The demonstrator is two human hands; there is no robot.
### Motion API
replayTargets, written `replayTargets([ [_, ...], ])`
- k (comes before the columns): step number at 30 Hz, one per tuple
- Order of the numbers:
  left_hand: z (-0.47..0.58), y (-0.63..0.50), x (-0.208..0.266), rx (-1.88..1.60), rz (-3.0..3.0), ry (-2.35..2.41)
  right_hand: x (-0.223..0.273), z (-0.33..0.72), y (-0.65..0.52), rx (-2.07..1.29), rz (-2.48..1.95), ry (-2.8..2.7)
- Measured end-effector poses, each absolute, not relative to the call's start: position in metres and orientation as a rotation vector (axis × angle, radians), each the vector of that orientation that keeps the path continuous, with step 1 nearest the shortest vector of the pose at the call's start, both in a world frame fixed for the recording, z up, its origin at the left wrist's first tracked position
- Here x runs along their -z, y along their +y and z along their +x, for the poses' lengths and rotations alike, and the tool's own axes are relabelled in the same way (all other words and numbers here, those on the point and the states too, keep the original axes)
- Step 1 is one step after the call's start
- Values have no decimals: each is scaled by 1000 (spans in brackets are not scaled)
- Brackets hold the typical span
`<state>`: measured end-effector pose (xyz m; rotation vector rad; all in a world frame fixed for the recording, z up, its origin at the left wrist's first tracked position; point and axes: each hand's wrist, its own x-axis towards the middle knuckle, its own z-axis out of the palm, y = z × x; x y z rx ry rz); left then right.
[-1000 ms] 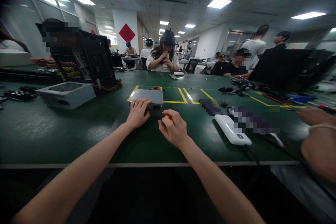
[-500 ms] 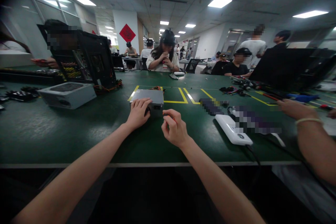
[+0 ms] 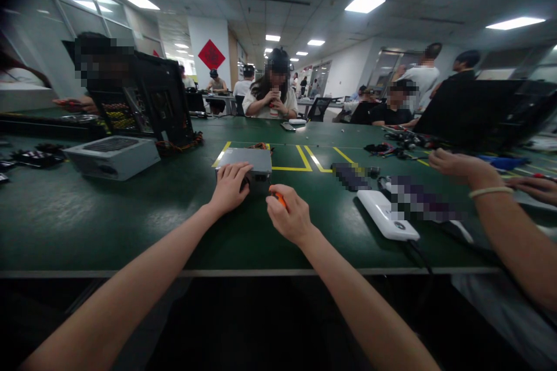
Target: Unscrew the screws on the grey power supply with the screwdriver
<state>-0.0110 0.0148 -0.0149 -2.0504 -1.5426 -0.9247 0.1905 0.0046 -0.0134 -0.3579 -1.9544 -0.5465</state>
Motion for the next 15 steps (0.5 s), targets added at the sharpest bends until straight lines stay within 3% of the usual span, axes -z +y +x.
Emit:
replayTargets([
  [15,-11,16,16,922,-2046,-1542,13,190,4,534,-398,-1921],
])
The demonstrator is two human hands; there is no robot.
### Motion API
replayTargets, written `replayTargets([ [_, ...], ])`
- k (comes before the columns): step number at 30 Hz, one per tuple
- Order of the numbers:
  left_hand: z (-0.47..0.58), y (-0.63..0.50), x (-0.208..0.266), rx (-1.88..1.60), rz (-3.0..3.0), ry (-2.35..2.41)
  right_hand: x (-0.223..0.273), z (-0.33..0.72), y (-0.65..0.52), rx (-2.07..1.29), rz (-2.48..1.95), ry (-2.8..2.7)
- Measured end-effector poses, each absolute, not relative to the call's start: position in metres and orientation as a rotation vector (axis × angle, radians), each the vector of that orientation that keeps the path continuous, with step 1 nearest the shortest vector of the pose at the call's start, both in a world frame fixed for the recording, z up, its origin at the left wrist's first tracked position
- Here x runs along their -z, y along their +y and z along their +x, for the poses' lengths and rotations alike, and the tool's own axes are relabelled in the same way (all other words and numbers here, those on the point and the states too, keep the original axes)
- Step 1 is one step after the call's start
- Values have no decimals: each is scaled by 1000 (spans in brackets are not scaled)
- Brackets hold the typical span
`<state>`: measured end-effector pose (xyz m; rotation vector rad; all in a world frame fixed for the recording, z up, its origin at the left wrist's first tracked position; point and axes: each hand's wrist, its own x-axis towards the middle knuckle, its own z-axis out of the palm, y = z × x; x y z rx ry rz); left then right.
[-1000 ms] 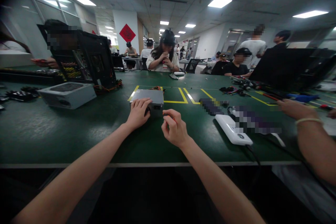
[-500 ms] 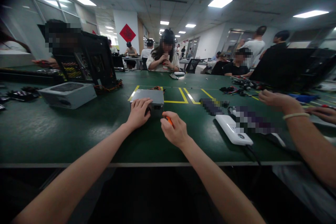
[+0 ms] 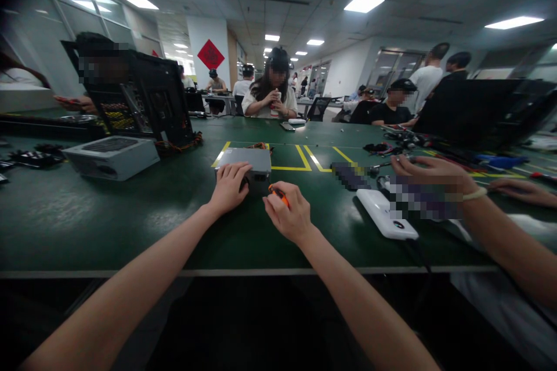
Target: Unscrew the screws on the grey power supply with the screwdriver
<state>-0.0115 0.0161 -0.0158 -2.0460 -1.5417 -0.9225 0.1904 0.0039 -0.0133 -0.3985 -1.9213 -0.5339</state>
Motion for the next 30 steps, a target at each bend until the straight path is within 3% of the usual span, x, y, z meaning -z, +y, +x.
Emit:
replayTargets([
  [30,-10,15,14,918,-2055,-1548,13,192,5,545,-360,-1976],
])
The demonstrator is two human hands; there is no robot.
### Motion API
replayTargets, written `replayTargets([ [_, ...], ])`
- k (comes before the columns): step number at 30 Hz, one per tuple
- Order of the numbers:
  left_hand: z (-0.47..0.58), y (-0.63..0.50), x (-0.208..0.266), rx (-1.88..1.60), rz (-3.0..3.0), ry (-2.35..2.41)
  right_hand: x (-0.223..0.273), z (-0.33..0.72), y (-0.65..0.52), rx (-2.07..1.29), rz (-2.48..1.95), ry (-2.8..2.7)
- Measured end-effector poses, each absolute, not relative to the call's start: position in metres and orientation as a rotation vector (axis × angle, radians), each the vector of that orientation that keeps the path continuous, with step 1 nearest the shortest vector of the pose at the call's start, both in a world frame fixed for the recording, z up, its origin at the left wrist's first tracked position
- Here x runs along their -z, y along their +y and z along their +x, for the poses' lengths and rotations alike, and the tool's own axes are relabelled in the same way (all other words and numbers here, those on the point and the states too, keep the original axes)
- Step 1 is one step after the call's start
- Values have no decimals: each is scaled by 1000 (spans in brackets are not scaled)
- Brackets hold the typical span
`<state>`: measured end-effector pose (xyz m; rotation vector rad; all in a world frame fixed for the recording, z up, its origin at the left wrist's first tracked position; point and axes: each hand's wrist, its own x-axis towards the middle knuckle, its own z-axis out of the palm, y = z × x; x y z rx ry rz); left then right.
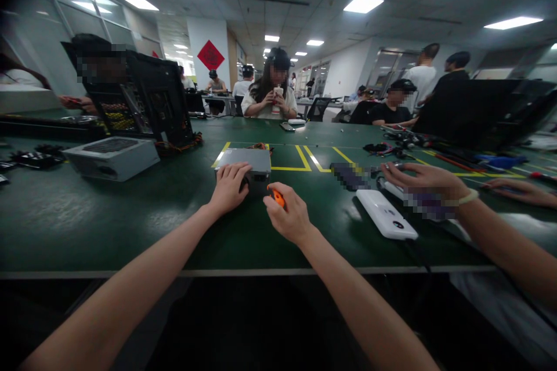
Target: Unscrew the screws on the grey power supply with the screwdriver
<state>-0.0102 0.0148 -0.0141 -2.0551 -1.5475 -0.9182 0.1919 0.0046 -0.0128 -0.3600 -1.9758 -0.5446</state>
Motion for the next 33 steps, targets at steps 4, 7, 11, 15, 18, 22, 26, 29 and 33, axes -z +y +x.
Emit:
replayTargets([
  [4,-10,15,14,919,-2057,-1559,14,192,5,510,-377,-1951],
  [7,-10,14,14,923,-2057,-1558,13,193,4,565,-370,-1979],
  [11,-10,14,14,915,-2052,-1558,13,192,5,512,-368,-1944],
  [15,-10,14,14,913,-2048,-1559,12,192,5,543,-362,-1954],
  [18,-10,14,14,919,-2050,-1554,13,192,4,564,-353,-1969],
  [22,-10,14,14,919,-2055,-1557,14,192,5,504,-377,-1927],
  [26,-10,15,14,920,-2057,-1558,14,192,5,577,-372,-1943],
  [29,-10,14,14,916,-2060,-1565,13,192,6,528,-361,-1931],
  [33,-10,14,14,912,-2058,-1558,13,192,5,499,-383,-1950],
])
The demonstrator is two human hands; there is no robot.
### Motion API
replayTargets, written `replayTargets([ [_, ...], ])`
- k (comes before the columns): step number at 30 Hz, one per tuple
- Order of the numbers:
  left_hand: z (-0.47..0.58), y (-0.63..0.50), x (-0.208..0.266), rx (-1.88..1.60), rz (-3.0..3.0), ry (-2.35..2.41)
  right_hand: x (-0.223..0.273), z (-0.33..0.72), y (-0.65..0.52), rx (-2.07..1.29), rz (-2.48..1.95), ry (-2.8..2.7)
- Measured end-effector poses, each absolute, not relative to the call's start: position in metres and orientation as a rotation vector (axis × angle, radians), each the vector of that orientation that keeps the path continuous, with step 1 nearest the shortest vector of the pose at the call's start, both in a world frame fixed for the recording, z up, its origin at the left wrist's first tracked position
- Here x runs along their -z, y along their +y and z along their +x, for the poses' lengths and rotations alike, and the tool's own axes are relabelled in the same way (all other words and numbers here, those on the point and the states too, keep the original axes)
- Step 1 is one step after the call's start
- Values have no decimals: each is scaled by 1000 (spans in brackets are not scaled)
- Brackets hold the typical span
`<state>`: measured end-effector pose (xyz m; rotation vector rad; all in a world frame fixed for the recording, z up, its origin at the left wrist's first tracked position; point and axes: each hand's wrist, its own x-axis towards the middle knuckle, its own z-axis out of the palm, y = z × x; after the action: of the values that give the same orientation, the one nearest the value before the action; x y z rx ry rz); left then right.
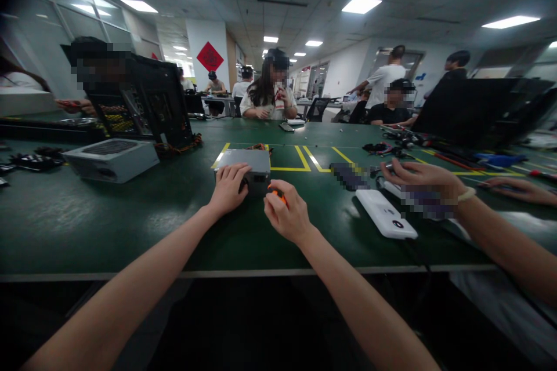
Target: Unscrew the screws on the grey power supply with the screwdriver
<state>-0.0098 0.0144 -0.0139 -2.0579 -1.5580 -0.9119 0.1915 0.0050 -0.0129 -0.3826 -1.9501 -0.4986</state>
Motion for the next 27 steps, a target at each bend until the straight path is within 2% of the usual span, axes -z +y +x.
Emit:
replayTargets([
  [21,-7,14,14,923,-2025,-1568,10,193,2,544,-346,-1997],
  [27,8,15,12,988,-1916,-1624,11,192,4,447,-369,-1952],
])
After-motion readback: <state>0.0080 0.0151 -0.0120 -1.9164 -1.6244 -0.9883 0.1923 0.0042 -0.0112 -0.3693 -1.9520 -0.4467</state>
